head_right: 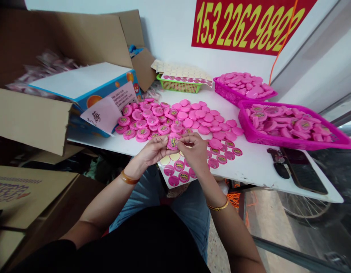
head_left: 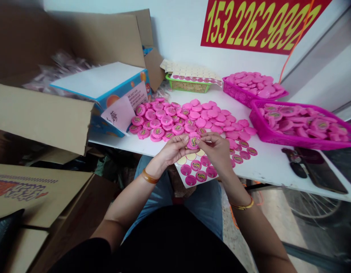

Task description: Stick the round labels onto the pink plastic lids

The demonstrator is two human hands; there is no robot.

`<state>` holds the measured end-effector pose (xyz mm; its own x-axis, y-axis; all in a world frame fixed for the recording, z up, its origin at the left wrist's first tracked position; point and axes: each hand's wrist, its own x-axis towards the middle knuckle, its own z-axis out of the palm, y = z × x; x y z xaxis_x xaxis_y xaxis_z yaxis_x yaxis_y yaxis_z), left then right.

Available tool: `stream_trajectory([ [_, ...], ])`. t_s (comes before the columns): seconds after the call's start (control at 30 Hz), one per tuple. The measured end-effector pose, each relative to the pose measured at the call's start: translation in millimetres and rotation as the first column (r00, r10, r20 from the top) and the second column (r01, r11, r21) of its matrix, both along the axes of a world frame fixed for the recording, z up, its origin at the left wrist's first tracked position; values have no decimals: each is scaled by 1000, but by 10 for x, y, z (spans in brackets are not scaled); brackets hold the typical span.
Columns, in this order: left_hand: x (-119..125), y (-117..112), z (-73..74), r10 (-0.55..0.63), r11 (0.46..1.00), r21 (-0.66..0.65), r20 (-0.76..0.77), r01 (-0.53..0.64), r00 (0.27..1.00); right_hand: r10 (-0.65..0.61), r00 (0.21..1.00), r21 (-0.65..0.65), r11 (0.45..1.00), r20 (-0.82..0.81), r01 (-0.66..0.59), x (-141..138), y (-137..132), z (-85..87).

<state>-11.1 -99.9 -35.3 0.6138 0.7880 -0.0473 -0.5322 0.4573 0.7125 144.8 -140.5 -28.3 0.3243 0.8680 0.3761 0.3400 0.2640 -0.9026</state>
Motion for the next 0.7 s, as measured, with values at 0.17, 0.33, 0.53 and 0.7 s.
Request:
stream_trajectory([
  [0.17, 10, 26, -5, -16, 1000, 24, 8, 15, 1000, -30, 998, 53, 998, 51, 28, -35, -17, 13],
  [0.33, 7, 26, -28, 1, 1000, 18, 0, -1, 1000, -64, 991, 70, 996, 114, 56, -47, -34, 11],
  [0.53, 59, 20, -81, -6, 990, 140, -112, 22, 994, -111, 981, 92, 991, 158, 97, -84, -45, -95],
  [0.7, 146, 67, -65, -35, 977, 193, -260, 88, 965, -129, 989, -83, 989, -68, 124, -21, -10, -237],
])
